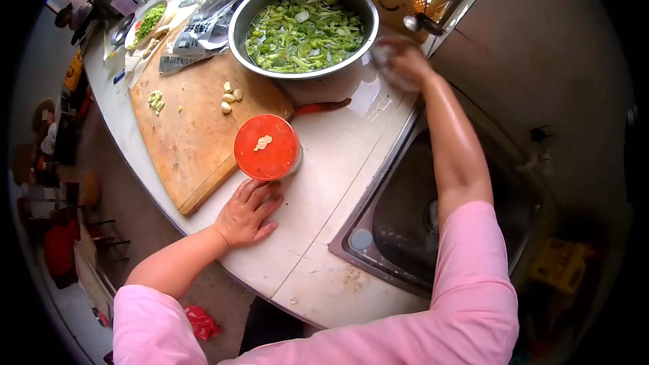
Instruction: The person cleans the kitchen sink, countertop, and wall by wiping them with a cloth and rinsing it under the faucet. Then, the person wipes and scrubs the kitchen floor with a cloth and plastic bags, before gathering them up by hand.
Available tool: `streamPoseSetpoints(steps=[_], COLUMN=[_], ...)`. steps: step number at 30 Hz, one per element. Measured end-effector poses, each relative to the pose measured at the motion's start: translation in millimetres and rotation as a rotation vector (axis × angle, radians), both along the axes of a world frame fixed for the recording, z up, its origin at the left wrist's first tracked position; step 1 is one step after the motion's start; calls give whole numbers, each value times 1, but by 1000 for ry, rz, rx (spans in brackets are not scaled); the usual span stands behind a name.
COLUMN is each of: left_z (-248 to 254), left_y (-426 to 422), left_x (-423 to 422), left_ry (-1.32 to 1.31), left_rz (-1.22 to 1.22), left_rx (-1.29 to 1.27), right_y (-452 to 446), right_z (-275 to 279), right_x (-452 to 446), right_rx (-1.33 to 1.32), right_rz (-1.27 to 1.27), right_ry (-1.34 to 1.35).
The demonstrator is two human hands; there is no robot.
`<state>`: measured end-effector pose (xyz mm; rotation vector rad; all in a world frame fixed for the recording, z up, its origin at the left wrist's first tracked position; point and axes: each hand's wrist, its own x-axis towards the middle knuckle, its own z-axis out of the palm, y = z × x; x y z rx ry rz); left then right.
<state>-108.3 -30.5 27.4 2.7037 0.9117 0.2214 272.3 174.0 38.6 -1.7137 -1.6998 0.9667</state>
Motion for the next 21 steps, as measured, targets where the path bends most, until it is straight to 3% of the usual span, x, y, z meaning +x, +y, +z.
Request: streamPoseSetpoints(steps=[4,7,9,10,12,13,15,17,19,21], left_z=[0,-4,-4,-5,-5,-7,-13,-21,-25,-25], left_y=[-2,-5,-6,-6,-6,-7,-7,-6,-8,-8], left_x=[-4,-6,-10,-10,-11,-12,-13,-17,-19,-17], left_ry=[2,-23,-18,-22,-36,-68,-138,-173,-252,-391], left_rz=[-1,17,7,14,27,37,45,61,102,190], left_rx=[19,52,60,59,64,49,26,6,-38,-38], right_y=[-68,-129,-143,-139,-108,-86,-34,-29,-44,-67], right_z=[-31,-17,-9,-5,0,1,-32,-48,-48,-62], right_x=[-32,-68,-78,-77,-67,-60,-33,-38,-57,-70], right_rx=[254,483,173,-40,190,162,513,546,589,527], right_rz=[282,487,532,441,251,87,-60,-137,-126,48], right_ry=[75,68,231,376,342,436,81,-401,-462,-158])
